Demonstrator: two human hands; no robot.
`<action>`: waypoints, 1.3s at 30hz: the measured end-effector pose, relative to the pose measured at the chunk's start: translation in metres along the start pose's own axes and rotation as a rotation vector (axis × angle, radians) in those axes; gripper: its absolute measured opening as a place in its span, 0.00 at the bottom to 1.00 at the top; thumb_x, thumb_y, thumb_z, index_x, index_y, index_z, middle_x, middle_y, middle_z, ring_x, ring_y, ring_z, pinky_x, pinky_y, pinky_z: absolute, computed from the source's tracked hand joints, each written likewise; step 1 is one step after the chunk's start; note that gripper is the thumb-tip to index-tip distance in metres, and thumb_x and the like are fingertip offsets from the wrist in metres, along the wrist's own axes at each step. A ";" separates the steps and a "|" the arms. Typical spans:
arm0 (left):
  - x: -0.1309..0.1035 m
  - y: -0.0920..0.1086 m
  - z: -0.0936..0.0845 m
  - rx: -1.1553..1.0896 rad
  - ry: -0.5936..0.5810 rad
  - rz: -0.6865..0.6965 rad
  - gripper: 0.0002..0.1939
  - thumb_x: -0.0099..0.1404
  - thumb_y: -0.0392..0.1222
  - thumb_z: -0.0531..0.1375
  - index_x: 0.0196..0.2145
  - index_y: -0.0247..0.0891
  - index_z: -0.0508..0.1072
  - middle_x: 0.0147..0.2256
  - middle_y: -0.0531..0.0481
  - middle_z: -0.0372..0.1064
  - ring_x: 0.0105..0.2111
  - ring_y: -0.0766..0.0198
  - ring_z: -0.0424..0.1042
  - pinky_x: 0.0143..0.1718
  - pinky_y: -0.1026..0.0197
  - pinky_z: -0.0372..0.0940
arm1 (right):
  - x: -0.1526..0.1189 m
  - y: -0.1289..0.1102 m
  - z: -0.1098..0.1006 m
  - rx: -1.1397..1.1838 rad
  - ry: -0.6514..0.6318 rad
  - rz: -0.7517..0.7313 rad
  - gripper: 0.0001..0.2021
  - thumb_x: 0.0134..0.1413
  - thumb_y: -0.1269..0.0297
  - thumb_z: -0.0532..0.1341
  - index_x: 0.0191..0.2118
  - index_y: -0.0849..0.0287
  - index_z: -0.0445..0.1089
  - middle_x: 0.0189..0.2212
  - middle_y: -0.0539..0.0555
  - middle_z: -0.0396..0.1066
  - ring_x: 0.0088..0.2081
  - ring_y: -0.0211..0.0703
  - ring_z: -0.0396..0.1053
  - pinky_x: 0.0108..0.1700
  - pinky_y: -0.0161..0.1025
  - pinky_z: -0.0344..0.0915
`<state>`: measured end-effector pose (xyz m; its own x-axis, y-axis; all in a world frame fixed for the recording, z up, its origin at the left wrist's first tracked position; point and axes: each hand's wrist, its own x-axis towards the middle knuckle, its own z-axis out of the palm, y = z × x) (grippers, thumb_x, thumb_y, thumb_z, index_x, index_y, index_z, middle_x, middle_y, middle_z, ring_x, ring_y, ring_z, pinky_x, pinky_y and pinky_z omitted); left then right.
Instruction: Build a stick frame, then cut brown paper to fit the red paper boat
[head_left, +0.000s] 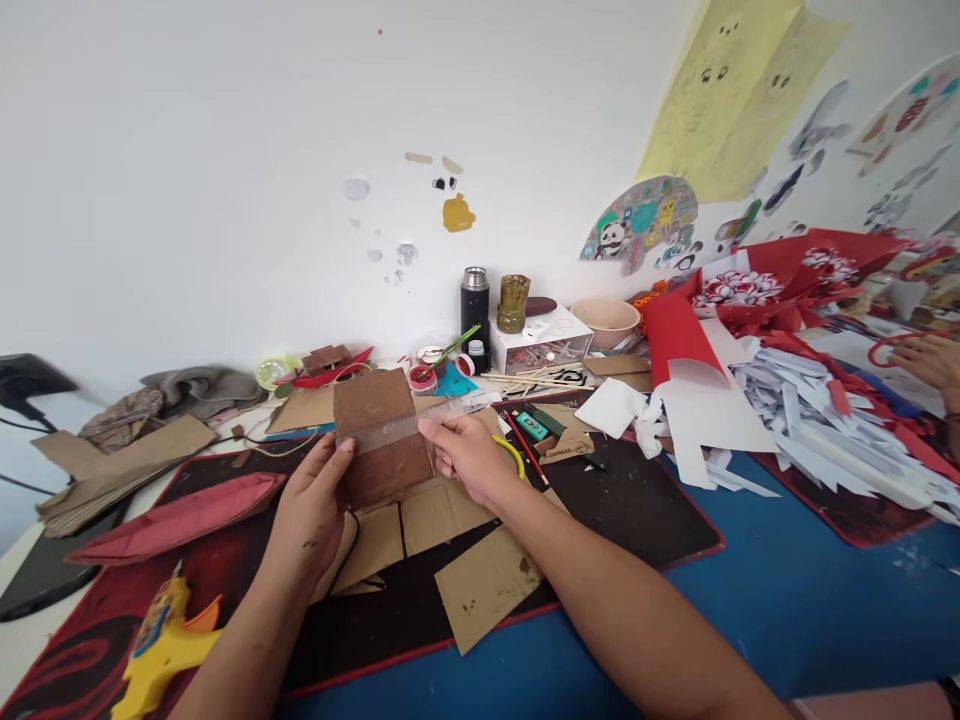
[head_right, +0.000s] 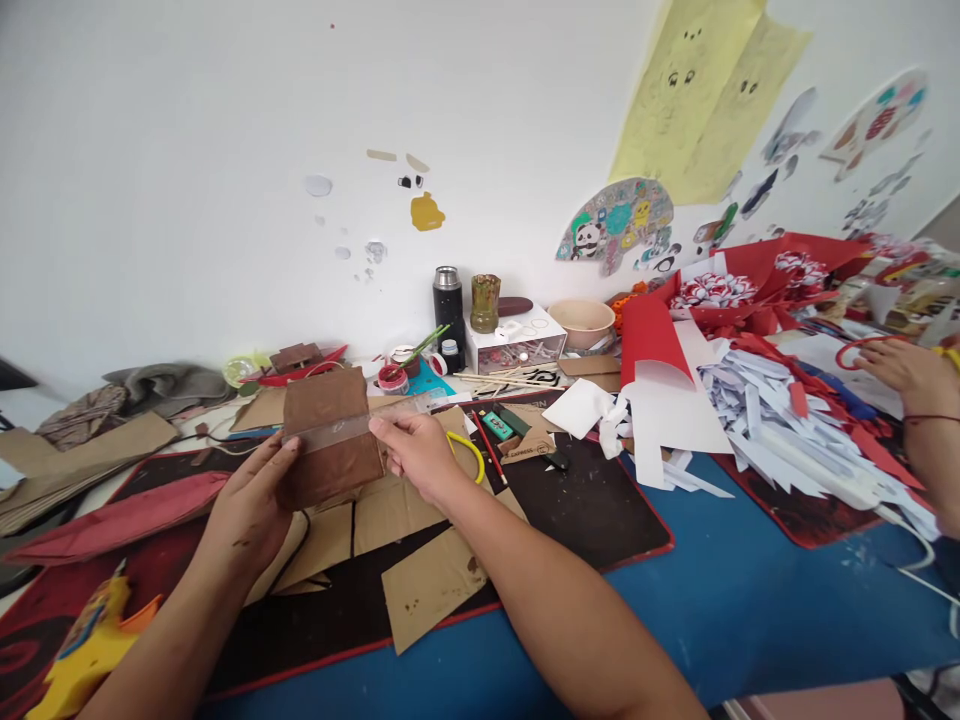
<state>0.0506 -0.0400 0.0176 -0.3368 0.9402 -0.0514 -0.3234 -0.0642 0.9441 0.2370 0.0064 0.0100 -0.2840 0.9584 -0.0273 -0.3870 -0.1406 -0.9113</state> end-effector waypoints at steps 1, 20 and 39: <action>-0.001 0.001 0.000 0.003 -0.021 -0.008 0.30 0.51 0.59 0.81 0.47 0.42 0.85 0.51 0.44 0.85 0.59 0.42 0.79 0.62 0.44 0.73 | 0.000 0.000 0.000 -0.002 0.001 0.004 0.26 0.46 0.39 0.78 0.34 0.57 0.74 0.15 0.37 0.53 0.17 0.31 0.49 0.20 0.34 0.47; -0.004 0.002 0.001 0.053 -0.123 0.054 0.30 0.56 0.57 0.79 0.52 0.42 0.83 0.54 0.41 0.84 0.59 0.41 0.79 0.61 0.42 0.74 | -0.001 0.001 0.000 -0.045 -0.031 0.011 0.29 0.47 0.36 0.76 0.26 0.54 0.64 0.15 0.40 0.56 0.16 0.31 0.53 0.21 0.35 0.46; -0.002 0.001 -0.001 0.094 -0.090 0.093 0.27 0.57 0.58 0.78 0.50 0.43 0.83 0.52 0.44 0.85 0.57 0.44 0.80 0.65 0.42 0.70 | -0.005 -0.008 0.002 0.002 -0.006 0.068 0.28 0.49 0.37 0.75 0.42 0.58 0.76 0.16 0.40 0.61 0.18 0.32 0.55 0.21 0.33 0.45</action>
<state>0.0496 -0.0421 0.0183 -0.2798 0.9580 0.0629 -0.2090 -0.1247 0.9699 0.2401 0.0023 0.0181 -0.3146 0.9452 -0.0870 -0.3680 -0.2059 -0.9068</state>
